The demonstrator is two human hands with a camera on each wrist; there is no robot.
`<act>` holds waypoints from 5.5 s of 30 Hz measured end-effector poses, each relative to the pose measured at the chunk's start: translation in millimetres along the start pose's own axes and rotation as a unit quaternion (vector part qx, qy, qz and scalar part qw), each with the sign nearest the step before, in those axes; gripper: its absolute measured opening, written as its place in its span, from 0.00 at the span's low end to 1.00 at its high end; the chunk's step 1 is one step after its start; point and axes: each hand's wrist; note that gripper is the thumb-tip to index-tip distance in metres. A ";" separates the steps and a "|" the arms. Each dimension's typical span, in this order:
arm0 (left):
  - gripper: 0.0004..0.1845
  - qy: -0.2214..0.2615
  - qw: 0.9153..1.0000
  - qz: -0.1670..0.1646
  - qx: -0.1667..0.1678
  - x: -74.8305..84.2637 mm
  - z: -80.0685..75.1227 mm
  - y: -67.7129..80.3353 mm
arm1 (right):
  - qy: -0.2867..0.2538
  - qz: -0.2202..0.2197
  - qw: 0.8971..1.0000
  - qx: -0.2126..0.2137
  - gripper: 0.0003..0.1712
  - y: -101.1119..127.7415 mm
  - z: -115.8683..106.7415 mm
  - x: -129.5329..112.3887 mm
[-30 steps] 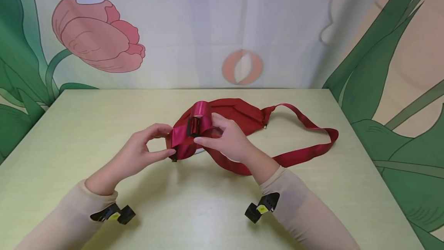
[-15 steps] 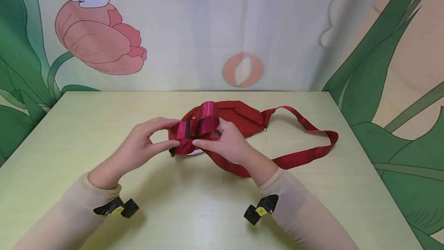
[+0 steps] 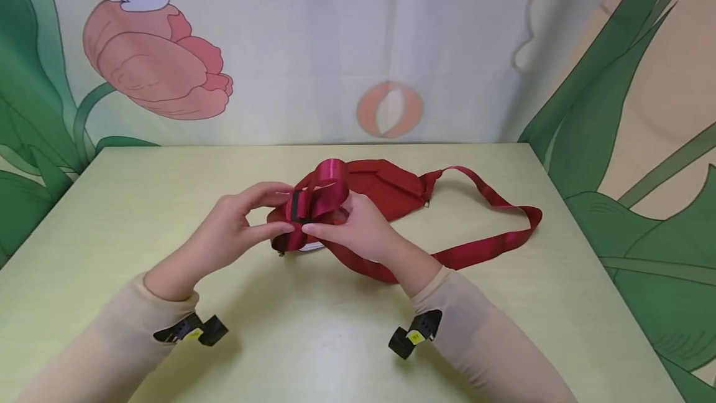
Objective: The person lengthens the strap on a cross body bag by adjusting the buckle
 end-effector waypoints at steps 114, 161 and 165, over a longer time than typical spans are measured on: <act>0.26 0.256 0.944 -0.206 0.008 -25.4 10.7 4.9 | 0.079 -0.033 0.996 -0.008 0.22 -6.9 5.8 17.5; 0.28 0.252 0.944 -0.214 0.008 -30.7 8.5 4.8 | 0.096 -0.024 0.995 -0.024 0.25 -10.6 10.0 21.6; 0.28 0.252 0.943 -0.218 0.006 -30.6 9.0 4.4 | 0.127 -0.010 0.991 -0.028 0.25 -10.4 7.5 24.2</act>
Point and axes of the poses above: each hand's wrist, its own y-axis away from the middle knuckle, its own z-axis out of the palm, x = y × z, and after that the axes turned 2 degrees about -y, right-handed
